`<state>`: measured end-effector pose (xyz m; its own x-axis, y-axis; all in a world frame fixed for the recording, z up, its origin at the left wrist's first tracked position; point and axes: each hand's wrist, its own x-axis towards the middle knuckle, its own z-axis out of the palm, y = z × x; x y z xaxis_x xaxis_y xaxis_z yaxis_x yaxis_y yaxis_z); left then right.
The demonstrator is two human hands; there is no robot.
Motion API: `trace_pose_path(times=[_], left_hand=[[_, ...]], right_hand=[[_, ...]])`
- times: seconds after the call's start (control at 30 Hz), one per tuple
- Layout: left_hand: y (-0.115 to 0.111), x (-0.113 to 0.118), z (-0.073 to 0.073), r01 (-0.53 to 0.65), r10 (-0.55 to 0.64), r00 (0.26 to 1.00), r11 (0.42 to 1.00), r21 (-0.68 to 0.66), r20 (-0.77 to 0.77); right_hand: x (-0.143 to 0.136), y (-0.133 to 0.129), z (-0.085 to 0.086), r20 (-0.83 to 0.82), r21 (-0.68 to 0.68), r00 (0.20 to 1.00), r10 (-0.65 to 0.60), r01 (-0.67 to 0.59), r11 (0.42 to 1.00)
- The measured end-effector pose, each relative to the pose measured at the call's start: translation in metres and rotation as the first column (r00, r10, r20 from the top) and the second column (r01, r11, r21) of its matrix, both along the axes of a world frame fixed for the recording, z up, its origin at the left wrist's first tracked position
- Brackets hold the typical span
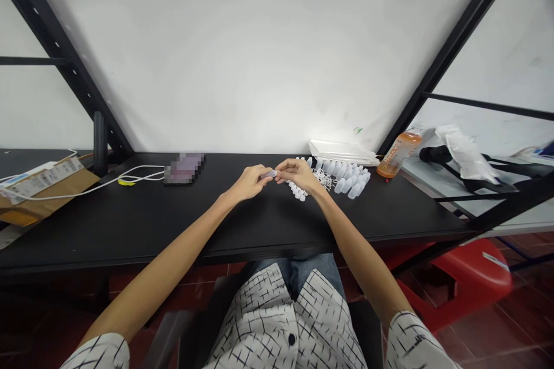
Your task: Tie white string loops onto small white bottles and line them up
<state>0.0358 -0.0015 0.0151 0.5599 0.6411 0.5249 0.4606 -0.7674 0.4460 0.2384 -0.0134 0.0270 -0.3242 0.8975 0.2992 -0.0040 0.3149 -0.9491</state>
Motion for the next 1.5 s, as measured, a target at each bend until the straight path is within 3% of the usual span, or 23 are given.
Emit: trace_pose_path(times=[0.23,0.5,0.6,0.73,0.83,0.93,1.1,1.33,1.5], left_hand=[[0.000,0.000,-0.006,-0.015,0.017,1.000,0.965,0.261,-0.005],[-0.004,0.000,-0.006,-0.066,0.080,0.997,0.824,0.563,-0.001],[-0.006,0.001,-0.003,-0.086,0.087,0.996,0.844,0.529,0.023],[-0.006,0.004,-0.002,-0.075,0.043,0.993,0.946,0.316,0.107],[-0.003,0.005,-0.003,-0.074,0.063,0.995,0.983,0.169,0.072],[0.001,0.003,-0.006,-0.074,0.073,0.997,0.992,0.104,0.018],[0.002,0.000,-0.008,-0.071,0.062,0.995,0.990,0.119,0.083],[-0.004,0.005,-0.009,-0.023,-0.007,0.992,0.974,0.227,0.129],[-0.004,0.005,-0.011,0.002,-0.032,0.996,0.934,0.356,0.078]], right_hand=[[-0.004,-0.003,0.001,-0.079,-0.053,0.997,-0.022,0.018,0.998],[-0.007,-0.003,0.000,-0.180,-0.109,0.983,-0.024,0.004,0.994],[-0.006,-0.003,0.001,-0.114,-0.132,0.993,0.024,-0.039,0.991],[-0.005,0.000,0.000,-0.076,-0.068,0.997,-0.015,0.009,0.998],[-0.006,0.004,-0.004,-0.040,0.002,0.998,-0.057,0.057,0.998],[-0.006,0.005,-0.008,0.017,0.044,0.997,-0.070,0.070,0.997],[-0.007,0.002,-0.010,0.061,0.084,0.998,-0.021,0.016,0.996],[-0.007,-0.002,-0.010,0.032,0.129,0.998,-0.049,0.045,0.991],[-0.008,-0.002,-0.010,-0.010,0.097,0.998,-0.060,0.061,0.993]])
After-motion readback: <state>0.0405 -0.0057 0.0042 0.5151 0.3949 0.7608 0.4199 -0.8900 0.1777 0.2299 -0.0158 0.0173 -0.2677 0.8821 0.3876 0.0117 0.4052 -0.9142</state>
